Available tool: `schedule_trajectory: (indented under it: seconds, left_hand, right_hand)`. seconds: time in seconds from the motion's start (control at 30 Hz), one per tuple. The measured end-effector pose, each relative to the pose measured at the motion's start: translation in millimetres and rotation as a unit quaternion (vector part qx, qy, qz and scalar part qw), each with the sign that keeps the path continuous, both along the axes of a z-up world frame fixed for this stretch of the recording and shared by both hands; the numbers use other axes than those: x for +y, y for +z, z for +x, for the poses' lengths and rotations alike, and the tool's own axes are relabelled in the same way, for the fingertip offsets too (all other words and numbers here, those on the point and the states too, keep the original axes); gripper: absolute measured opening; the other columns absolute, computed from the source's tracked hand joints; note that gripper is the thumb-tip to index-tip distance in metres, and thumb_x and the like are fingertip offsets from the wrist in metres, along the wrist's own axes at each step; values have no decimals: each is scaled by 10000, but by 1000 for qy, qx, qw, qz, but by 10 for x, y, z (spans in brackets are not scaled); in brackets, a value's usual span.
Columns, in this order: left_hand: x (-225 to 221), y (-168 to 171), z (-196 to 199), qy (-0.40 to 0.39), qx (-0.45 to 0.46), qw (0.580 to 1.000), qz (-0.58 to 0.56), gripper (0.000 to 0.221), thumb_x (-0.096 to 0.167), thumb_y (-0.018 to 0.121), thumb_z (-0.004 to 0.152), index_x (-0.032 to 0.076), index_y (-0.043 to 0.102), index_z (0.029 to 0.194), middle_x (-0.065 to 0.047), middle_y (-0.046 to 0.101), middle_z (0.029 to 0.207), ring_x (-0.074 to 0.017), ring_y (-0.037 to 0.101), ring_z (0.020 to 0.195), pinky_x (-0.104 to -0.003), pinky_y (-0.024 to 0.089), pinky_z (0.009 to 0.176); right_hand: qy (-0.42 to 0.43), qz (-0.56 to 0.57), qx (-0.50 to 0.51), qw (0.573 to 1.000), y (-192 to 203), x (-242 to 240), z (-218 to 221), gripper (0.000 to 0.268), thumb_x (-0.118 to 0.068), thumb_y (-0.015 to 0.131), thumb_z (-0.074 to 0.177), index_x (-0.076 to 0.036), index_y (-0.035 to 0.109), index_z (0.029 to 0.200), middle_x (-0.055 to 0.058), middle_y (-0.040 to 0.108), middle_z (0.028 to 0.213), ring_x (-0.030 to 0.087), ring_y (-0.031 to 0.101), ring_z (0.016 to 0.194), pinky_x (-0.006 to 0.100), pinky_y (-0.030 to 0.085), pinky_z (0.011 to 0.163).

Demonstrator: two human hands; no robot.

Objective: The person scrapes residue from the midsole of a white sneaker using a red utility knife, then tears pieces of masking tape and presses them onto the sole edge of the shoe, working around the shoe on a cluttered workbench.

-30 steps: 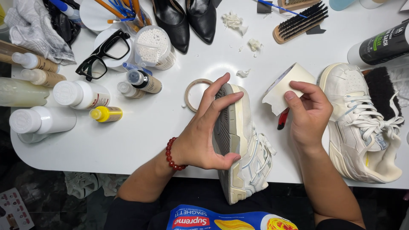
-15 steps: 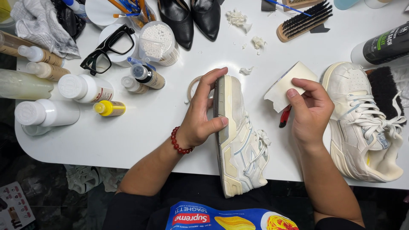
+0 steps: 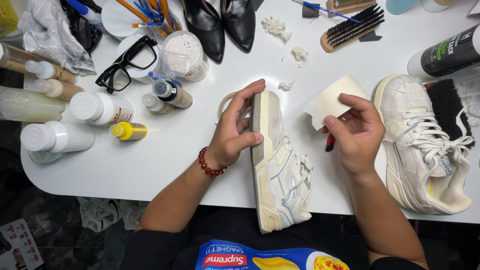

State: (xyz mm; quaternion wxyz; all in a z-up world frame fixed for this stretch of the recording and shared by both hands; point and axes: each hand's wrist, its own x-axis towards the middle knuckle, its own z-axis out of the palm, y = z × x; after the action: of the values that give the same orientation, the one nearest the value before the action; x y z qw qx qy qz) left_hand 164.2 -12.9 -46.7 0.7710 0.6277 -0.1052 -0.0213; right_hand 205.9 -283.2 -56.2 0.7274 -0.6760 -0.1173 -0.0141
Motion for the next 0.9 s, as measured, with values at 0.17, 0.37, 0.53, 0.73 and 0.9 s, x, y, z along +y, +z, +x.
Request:
schedule_trajectory:
  seconds: [0.17,0.37,0.53,0.73,0.9]
  left_hand:
    - [71,-78,92,-29,23,999,-37,931,216,652,717,-27,358,1567,-204,348,1647,-369,368,1551,-472,418,1238]
    - [93,-139,152,-92,37,993,-57,967,206,645,702,-39,334,1583,-209,382,1613,-349,388,1536,-456,418,1243]
    - [47,-35,104,-119,28,992,-23,985,322,668,747,-14,309,1600,-204,387,1609,-336,396,1531,-454,422,1237]
    - [53,15,73,-116,-20,992,38,959,532,656,812,14,374,1568,-192,370,1601,-329,419,1512,-468,450,1218]
    - [81,5,66,-64,-122,978,159,904,655,537,879,38,485,1539,-207,456,1564,-335,475,1493,-458,398,1256]
  right_hand:
    - [45,20,-23,999,35,79,-23,426,61,665,960,30,512,1357,184,619,1221,220,697,1030,366,640,877]
    - [72,1,-35,997,-80,82,-70,504,142,673,901,31,490,1358,182,577,1282,240,681,1160,390,629,989]
    - [69,-15,-30,997,-90,73,-69,503,137,703,881,28,506,1331,160,598,1245,226,698,1112,371,628,950]
    - [56,-14,-62,996,-84,42,-73,464,128,713,900,-1,508,1296,149,611,1242,222,694,1139,365,621,971]
    - [31,15,-66,997,-138,-23,-48,427,81,717,918,-34,516,1277,111,597,1205,168,679,1050,301,598,893]
